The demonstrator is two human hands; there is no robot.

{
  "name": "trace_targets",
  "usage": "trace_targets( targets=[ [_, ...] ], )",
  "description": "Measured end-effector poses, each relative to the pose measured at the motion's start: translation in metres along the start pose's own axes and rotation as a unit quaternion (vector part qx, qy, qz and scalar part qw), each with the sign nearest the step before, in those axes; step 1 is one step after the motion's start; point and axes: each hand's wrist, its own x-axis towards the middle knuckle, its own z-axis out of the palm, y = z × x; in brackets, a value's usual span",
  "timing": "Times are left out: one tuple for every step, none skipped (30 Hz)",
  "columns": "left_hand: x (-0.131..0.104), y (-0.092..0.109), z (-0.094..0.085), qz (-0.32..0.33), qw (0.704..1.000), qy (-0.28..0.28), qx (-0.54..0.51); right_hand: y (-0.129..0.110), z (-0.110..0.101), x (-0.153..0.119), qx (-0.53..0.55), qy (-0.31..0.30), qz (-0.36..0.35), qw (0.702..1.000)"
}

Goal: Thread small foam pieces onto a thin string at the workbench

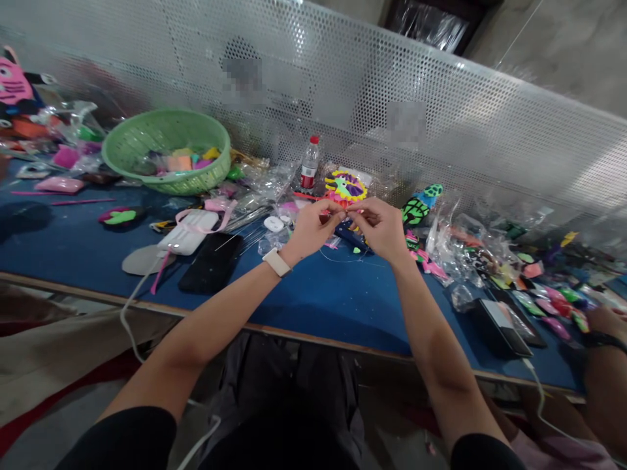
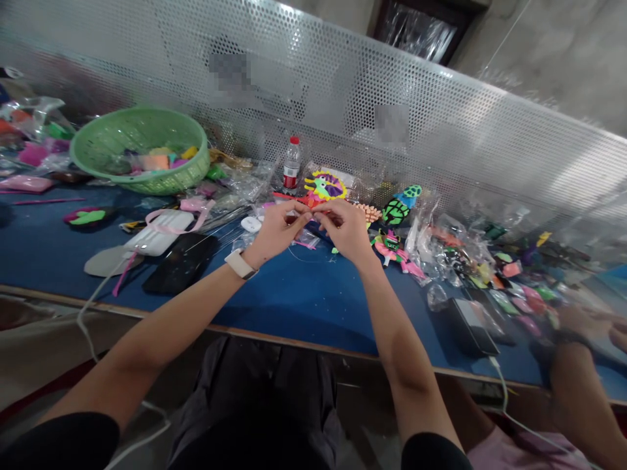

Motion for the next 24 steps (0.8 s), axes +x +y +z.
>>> trace_targets(
  targets=[
    [0.0,-0.001,0.001,-0.004,1.0,-0.008,-0.009,0.0,0.0,-0.001,-0.018,0.002,-0.022,1.0],
    [0.0,-0.002,0.001,-0.007,1.0,-0.013,-0.017,-0.001,-0.001,-0.002,-0.035,-0.001,-0.041,0.999],
    [0.0,-0.003,0.002,-0.011,1.0,-0.014,-0.025,-0.001,-0.002,-0.002,-0.05,-0.007,-0.056,0.997],
    [0.0,-0.004,0.003,-0.017,0.999,-0.014,-0.031,0.0,-0.003,-0.003,-0.062,-0.016,-0.068,0.996],
    [0.0,-0.005,0.003,-0.024,0.999,-0.012,-0.037,0.0,-0.004,-0.002,-0.074,-0.027,-0.078,0.994],
    [0.001,-0.006,0.003,-0.031,0.999,-0.013,-0.042,0.001,-0.004,-0.002,-0.084,-0.036,-0.088,0.992],
    [0.001,-0.007,0.003,-0.035,0.998,-0.014,-0.044,0.002,-0.005,-0.001,-0.093,-0.041,-0.097,0.99],
    [0.001,-0.007,0.002,-0.035,0.998,-0.015,-0.041,0.002,-0.005,-0.001,-0.1,-0.043,-0.104,0.989],
    [0.002,-0.007,0.002,-0.03,0.999,-0.017,-0.036,0.003,-0.004,0.0,-0.105,-0.041,-0.111,0.987],
    [0.002,-0.007,0.001,-0.022,0.999,-0.016,-0.029,0.003,-0.003,0.001,-0.107,-0.039,-0.116,0.987],
    [0.002,-0.007,0.0,-0.015,1.0,-0.014,-0.021,0.003,-0.002,0.001,-0.107,-0.038,-0.117,0.987],
    [0.002,-0.006,0.0,-0.008,1.0,-0.01,-0.015,0.003,-0.001,0.002,-0.108,-0.038,-0.116,0.987],
    [0.002,-0.006,-0.001,-0.004,1.0,-0.007,-0.012,0.002,0.0,0.002,-0.11,-0.039,-0.114,0.987],
    [0.003,-0.006,-0.001,-0.001,1.0,-0.003,-0.01,0.0,0.001,0.002,-0.115,-0.04,-0.112,0.986],
    [0.003,-0.005,-0.001,0.0,1.0,0.0,-0.009,-0.001,0.003,0.002,-0.121,-0.039,-0.111,0.986],
    [0.003,-0.005,0.0,-0.001,1.0,0.002,-0.009,-0.003,0.004,0.002,-0.128,-0.036,-0.111,0.985],
    [0.003,-0.004,0.0,-0.002,1.0,0.004,-0.01,-0.004,0.006,0.002,-0.132,-0.03,-0.11,0.985],
    [0.003,-0.003,0.0,-0.004,1.0,0.006,-0.013,-0.005,0.007,0.001,-0.132,-0.021,-0.108,0.985],
    [0.003,-0.002,0.001,-0.008,1.0,0.008,-0.018,-0.006,0.009,0.001,-0.127,-0.01,-0.101,0.987],
    [0.003,0.0,0.001,-0.011,1.0,0.009,-0.022,-0.006,0.011,0.0,-0.116,0.003,-0.089,0.989],
    [0.003,0.001,0.001,-0.015,0.999,0.01,-0.027,-0.006,0.012,-0.001,-0.1,0.014,-0.074,0.992],
    [0.003,0.003,0.001,-0.019,0.999,0.01,-0.03,-0.006,0.013,-0.002,-0.083,0.022,-0.056,0.995],
    [0.002,0.004,0.001,-0.025,0.999,0.009,-0.033,-0.005,0.015,-0.003,-0.063,0.024,-0.037,0.997],
    [0.002,0.005,0.001,-0.03,0.999,0.009,-0.037,-0.005,0.016,-0.004,-0.043,0.021,-0.017,0.999]
  ],
)
